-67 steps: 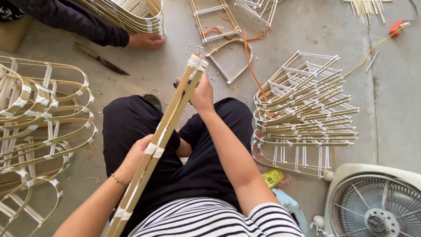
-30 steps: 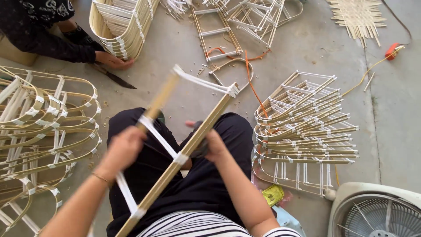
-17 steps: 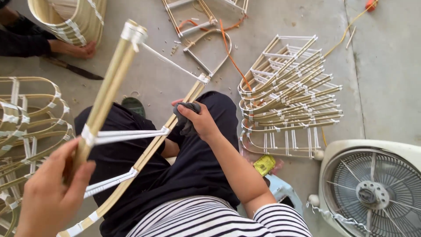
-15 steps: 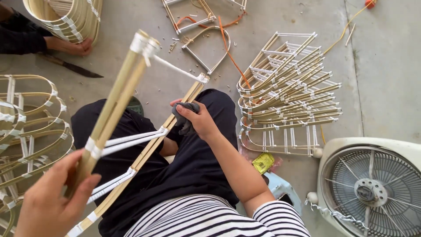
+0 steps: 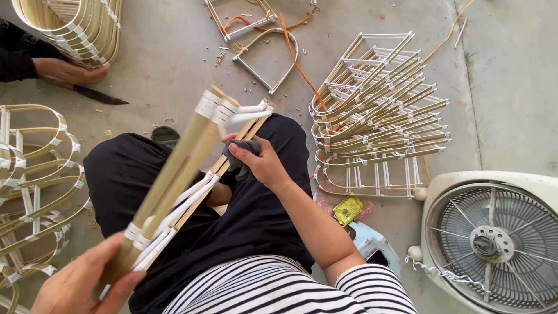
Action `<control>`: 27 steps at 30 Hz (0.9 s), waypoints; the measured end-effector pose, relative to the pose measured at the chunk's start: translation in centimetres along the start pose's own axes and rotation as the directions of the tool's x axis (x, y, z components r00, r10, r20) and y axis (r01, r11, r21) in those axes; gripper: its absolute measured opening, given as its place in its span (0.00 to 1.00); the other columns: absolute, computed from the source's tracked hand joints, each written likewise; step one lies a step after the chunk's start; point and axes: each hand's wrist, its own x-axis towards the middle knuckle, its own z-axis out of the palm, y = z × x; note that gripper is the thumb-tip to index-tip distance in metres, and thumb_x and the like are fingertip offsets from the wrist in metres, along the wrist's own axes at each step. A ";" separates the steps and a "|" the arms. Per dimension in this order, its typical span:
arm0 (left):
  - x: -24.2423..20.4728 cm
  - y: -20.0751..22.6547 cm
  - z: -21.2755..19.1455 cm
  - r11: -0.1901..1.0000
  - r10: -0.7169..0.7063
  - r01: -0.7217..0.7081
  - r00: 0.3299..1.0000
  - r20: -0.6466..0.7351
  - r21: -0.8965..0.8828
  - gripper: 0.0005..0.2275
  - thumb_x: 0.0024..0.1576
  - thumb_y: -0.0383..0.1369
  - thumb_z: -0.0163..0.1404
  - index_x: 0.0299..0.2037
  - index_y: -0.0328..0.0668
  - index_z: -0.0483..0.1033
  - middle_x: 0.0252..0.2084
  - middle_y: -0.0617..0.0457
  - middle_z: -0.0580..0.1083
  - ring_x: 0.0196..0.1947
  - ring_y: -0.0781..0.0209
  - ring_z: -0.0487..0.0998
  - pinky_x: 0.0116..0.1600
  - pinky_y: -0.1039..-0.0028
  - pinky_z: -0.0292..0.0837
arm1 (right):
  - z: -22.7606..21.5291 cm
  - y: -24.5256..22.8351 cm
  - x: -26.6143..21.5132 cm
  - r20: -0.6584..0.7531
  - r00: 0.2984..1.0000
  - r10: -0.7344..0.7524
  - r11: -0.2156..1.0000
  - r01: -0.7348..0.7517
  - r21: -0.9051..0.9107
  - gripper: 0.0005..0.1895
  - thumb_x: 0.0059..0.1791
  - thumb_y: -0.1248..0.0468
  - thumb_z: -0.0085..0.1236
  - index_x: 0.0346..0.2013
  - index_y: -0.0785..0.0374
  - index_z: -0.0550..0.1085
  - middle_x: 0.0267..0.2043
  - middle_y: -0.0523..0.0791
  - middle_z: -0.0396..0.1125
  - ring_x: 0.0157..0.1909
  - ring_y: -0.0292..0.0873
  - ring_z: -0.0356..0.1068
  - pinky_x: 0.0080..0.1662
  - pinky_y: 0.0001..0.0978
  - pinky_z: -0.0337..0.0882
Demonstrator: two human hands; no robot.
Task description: Assembling and trimming bamboo frame components for furniture or storage items.
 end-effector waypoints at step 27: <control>12.2 -2.5 14.1 0.542 -0.126 0.456 0.874 0.469 -0.706 0.15 0.67 0.38 0.39 0.33 0.36 0.71 0.14 0.58 0.62 0.09 0.70 0.58 0.15 0.77 0.57 | 1.1 3.5 11.1 -0.228 0.963 0.143 0.985 -0.162 -0.066 0.16 0.49 0.52 0.61 0.38 0.63 0.77 0.33 0.43 0.73 0.28 0.38 0.69 0.30 0.34 0.70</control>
